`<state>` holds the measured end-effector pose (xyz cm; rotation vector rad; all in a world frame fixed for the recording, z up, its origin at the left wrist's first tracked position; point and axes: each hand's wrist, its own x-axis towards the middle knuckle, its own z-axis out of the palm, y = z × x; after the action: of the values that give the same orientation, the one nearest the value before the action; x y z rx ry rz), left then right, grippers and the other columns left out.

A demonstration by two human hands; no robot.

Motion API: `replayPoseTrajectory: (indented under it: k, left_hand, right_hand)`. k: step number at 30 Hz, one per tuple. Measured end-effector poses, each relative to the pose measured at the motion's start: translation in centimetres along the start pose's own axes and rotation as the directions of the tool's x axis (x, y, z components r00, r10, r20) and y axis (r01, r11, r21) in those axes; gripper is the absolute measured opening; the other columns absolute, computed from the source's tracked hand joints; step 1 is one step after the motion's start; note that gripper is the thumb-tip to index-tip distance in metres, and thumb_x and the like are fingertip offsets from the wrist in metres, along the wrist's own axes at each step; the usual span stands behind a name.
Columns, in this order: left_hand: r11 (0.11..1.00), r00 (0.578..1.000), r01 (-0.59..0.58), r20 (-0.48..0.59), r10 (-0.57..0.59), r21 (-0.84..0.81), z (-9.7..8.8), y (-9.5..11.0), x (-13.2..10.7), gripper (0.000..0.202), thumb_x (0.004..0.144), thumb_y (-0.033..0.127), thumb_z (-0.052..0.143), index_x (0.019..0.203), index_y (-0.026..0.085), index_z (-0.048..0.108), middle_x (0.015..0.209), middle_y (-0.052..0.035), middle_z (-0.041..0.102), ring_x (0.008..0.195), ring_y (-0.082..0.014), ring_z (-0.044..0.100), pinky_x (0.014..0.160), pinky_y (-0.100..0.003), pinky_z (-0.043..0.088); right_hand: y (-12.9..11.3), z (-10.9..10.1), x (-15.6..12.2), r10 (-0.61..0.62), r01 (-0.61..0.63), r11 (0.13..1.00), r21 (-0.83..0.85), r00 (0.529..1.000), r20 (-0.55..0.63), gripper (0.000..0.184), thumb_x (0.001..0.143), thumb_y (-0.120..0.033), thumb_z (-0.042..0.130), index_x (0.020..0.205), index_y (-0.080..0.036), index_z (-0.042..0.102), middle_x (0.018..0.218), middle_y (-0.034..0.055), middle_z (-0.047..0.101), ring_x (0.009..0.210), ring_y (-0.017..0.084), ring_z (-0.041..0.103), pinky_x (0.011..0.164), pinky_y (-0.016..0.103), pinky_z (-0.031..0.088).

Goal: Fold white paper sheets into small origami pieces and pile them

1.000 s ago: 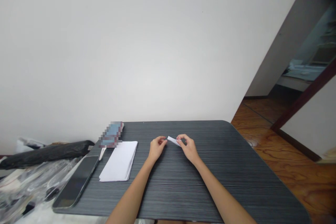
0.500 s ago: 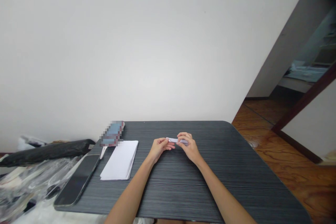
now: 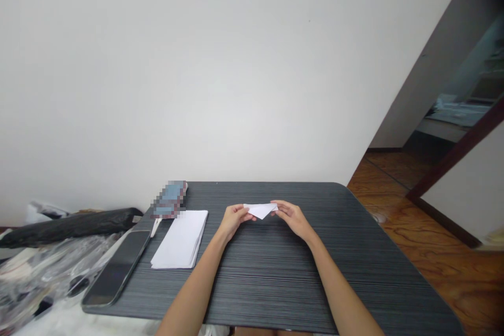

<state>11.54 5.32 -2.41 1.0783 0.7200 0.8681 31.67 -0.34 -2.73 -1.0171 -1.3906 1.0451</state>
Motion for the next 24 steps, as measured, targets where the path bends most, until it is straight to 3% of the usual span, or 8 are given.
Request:
replayPoseTrajectory:
  k: [5,13,18,24]
  left_hand:
    - [0.998,0.998,0.025,0.059,-0.028,0.055,0.03,-0.07,-0.11,0.023,0.068,0.023,0.060,0.081,0.004,0.059,0.070,-0.0104,0.064,0.060,-0.0145,0.062,0.061,-0.021,0.049]
    - [0.985,0.985,-0.044,0.173,0.015,0.168,0.08,0.05,-0.38,0.031,0.068,0.031,0.058,0.087,0.006,0.057,0.073,-0.0095,0.064,0.062,-0.0166,0.062,0.064,-0.028,0.049]
    - [0.965,0.969,-0.109,0.244,0.048,0.240,0.33,0.24,-0.60,0.033,0.069,0.032,0.057,0.088,0.005,0.058,0.064,-0.0084,0.063,0.059,-0.0161,0.061,0.059,-0.026,0.048]
    - [0.969,0.974,-0.161,0.192,0.124,0.189,0.60,0.50,-0.78,0.032,0.069,0.034,0.057,0.086,0.007,0.056,0.061,-0.0074,0.063,0.053,-0.0153,0.060,0.054,-0.026,0.047]
  right_hand:
    - [-0.38,-0.20,-0.18,0.051,-0.050,0.999,0.007,0.998,-0.045,0.025,0.070,-0.030,0.055,0.090,-0.015,0.059,0.067,0.0036,0.062,0.065,0.014,0.056,0.063,0.028,0.040]
    - [-0.30,-0.51,-0.32,0.123,-0.127,0.982,0.140,0.992,0.039,0.019,0.068,-0.027,0.058,0.082,-0.014,0.057,0.063,0.0011,0.058,0.056,0.010,0.051,0.052,0.023,0.037]
    - [-0.03,-0.44,-0.48,0.204,-0.215,0.967,0.137,0.975,0.092,0.022,0.065,-0.029,0.060,0.080,-0.013,0.057,0.057,-0.0012,0.055,0.046,0.007,0.047,0.043,0.019,0.034]
    - [0.02,-0.41,-0.46,0.236,-0.255,0.934,0.249,0.966,0.104,0.029,0.064,-0.032,0.062,0.085,-0.011,0.058,0.054,0.0018,0.059,0.035,0.007,0.048,0.033,0.017,0.030]
